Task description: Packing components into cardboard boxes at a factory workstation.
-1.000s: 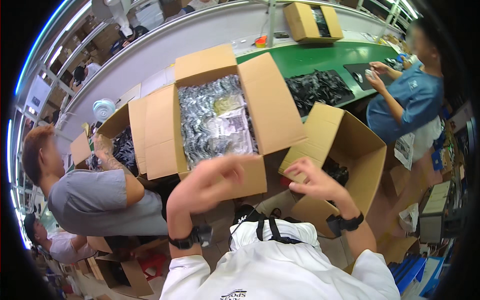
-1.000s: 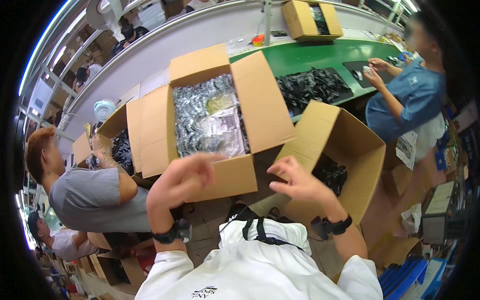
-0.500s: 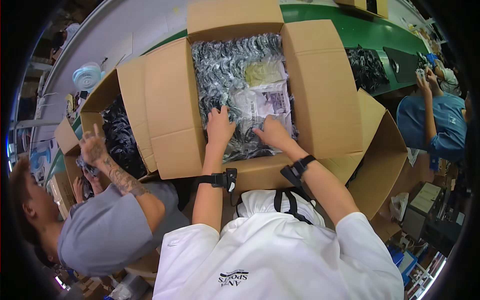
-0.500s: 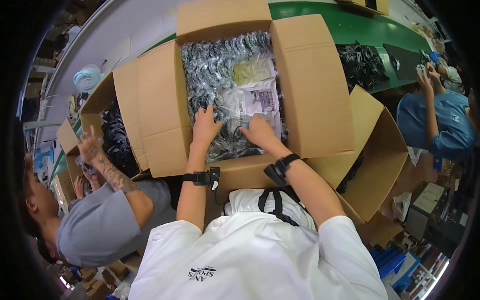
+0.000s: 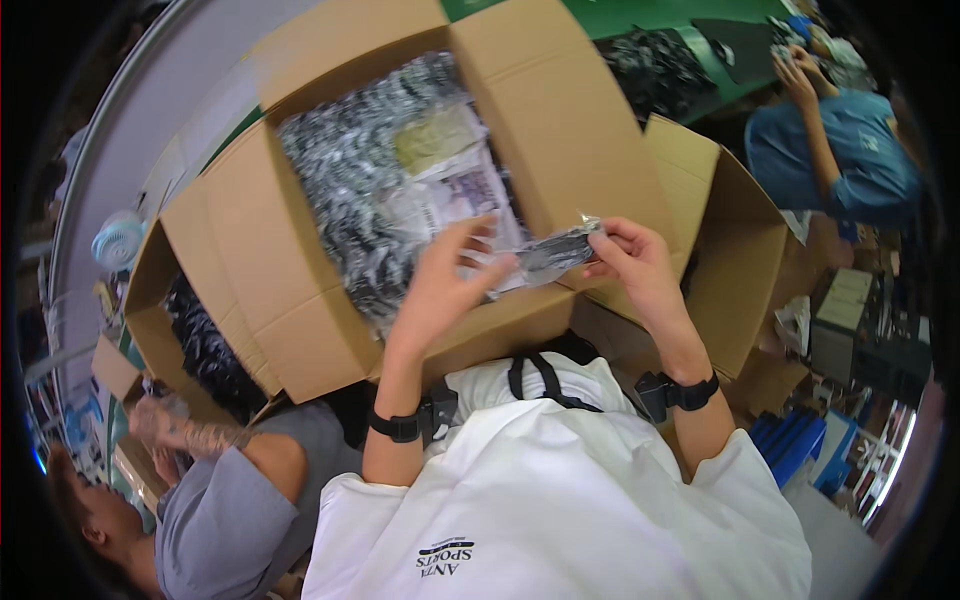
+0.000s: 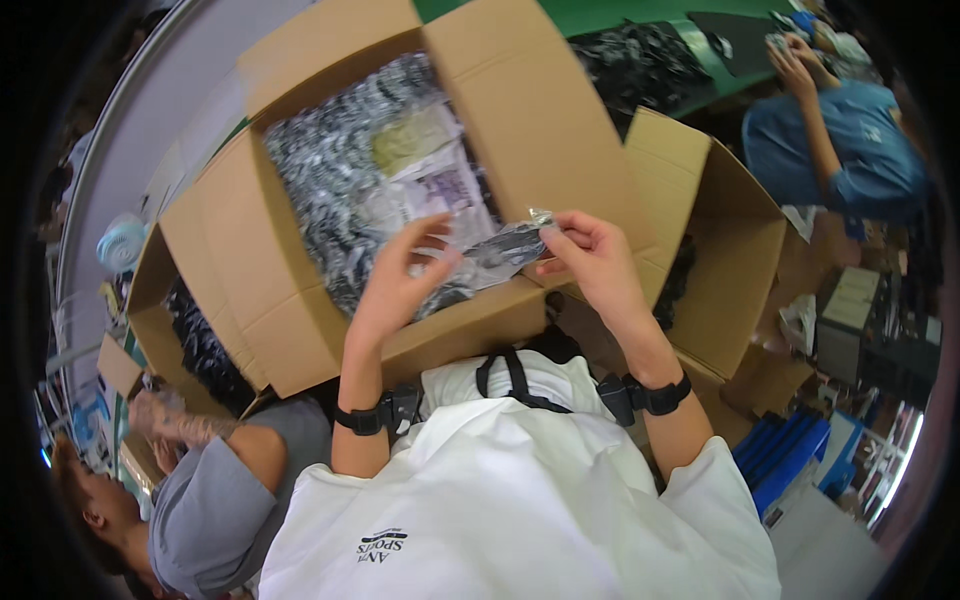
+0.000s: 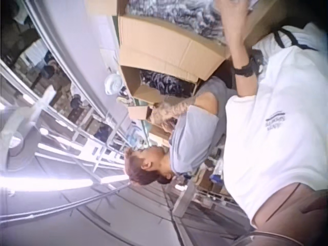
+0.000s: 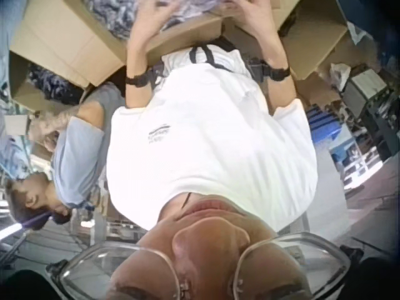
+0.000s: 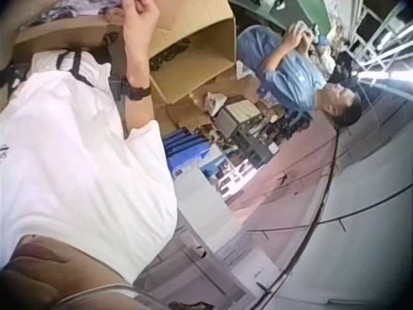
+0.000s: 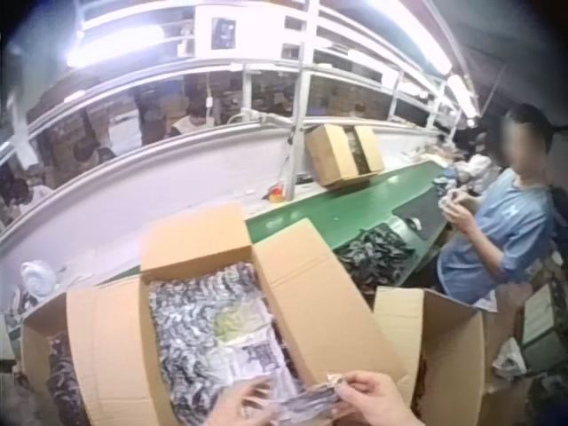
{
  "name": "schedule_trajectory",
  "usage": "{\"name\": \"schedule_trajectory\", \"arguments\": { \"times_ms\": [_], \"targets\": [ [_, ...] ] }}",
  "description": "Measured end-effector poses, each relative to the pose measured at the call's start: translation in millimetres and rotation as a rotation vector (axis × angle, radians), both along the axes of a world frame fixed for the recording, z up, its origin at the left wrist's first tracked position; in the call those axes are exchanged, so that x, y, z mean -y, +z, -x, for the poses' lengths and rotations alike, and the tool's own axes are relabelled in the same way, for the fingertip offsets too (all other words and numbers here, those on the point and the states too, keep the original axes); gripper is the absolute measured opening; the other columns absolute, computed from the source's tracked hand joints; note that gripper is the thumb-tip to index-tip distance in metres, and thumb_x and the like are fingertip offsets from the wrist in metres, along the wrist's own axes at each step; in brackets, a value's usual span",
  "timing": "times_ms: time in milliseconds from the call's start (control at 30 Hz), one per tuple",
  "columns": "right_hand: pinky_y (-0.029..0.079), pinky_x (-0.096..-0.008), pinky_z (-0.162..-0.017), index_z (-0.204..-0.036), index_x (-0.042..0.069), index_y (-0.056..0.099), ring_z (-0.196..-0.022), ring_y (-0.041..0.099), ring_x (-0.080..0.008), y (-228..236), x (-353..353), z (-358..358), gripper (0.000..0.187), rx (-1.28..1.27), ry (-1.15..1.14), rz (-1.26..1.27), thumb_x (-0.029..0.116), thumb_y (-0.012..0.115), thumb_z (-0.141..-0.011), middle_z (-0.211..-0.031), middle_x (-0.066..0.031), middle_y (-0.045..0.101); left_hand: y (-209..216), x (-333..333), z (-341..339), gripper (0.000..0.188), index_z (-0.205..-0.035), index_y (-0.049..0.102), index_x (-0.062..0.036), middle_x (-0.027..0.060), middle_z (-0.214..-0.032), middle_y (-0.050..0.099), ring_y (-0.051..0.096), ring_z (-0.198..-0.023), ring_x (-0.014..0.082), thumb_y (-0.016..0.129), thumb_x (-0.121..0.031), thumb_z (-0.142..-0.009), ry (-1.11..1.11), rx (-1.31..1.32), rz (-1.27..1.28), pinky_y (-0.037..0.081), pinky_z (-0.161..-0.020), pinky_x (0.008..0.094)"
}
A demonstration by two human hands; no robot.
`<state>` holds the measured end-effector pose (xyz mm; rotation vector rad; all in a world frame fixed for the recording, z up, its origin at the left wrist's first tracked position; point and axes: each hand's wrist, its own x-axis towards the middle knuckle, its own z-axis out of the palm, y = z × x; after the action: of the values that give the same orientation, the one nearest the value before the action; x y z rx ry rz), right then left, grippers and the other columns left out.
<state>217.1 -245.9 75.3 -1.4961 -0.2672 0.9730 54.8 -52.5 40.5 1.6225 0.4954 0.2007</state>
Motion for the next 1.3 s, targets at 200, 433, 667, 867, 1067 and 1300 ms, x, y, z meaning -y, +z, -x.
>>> {"name": "schedule_trajectory", "arguments": {
  "times_ms": [200,433,667,867,1067,1300],
  "targets": [
    [0.056,-0.0256,-0.068,-0.110,-0.007,0.067,-0.081,0.066,-0.0118,40,120,-27,0.024,0.295,-0.272,0.138,0.009,0.060,-0.096,-0.094,-0.0097,0.070,7,127,-105,0.045,-0.129,0.054,-0.0041,0.0160,-0.116,0.059,0.062,-0.096,0.0230,0.069,-0.014,-0.087,-0.475,0.122,0.186,0.053,-0.082,0.0321],
    [0.050,-0.0310,-0.090,-0.111,-0.004,0.068,-0.102,0.067,-0.0236,-1,279,-77,0.024,0.978,-0.534,0.684,0.010,0.061,-0.093,-0.113,-0.0154,0.069,-15,204,-148,0.044,-0.132,0.052,-0.0036,0.0131,-0.121,0.054,0.060,-0.105,0.0212,0.064,-0.018,-0.092,-0.604,0.065,0.041,0.052,-0.088,0.0331],
    [0.050,-0.0335,-0.088,-0.111,-0.003,0.068,-0.096,0.068,-0.0239,-73,343,-125,0.027,0.943,-0.655,0.841,0.018,0.057,-0.097,-0.104,-0.0184,0.071,-4,103,-61,0.030,-0.121,0.059,0.0018,0.0086,-0.099,0.066,0.065,-0.090,0.0158,0.055,-0.019,-0.099,-0.204,-0.154,0.119,0.051,-0.082,0.0282],
    [0.053,-0.0279,-0.070,-0.115,0.004,0.063,-0.073,0.057,-0.0107,-67,337,-133,0.040,0.590,-0.859,0.197,-0.003,0.033,-0.090,-0.092,-0.0051,0.057,-28,-26,60,0.021,-0.109,0.064,0.0016,0.0092,-0.084,0.065,0.064,-0.075,0.0162,0.057,-0.013,-0.096,0.446,-0.263,-0.119,0.052,-0.069,0.0296],
    [0.041,-0.0249,-0.055,-0.098,0.006,0.061,-0.068,0.049,-0.0088,-34,183,-79,0.023,-0.001,-0.271,-0.348,0.026,0.051,-0.096,-0.081,-0.0011,0.054,-84,-84,52,0.042,-0.117,0.062,-0.0011,0.0200,-0.104,0.061,0.058,-0.103,0.0347,0.074,-0.020,-0.081,0.462,-0.521,-0.862,0.047,-0.090,0.0422],
    [0.049,-0.0396,-0.081,-0.105,0.000,0.064,-0.087,0.063,-0.0350,-21,-53,31,0.027,0.705,0.452,0.050,0.019,0.067,-0.086,-0.089,-0.0170,0.065,-132,-103,50,0.036,-0.108,0.066,-0.0064,0.0178,-0.101,0.059,0.058,-0.090,0.0311,0.073,-0.009,-0.073,0.445,-0.495,-0.852,0.047,-0.085,0.0383]
  ]
}}
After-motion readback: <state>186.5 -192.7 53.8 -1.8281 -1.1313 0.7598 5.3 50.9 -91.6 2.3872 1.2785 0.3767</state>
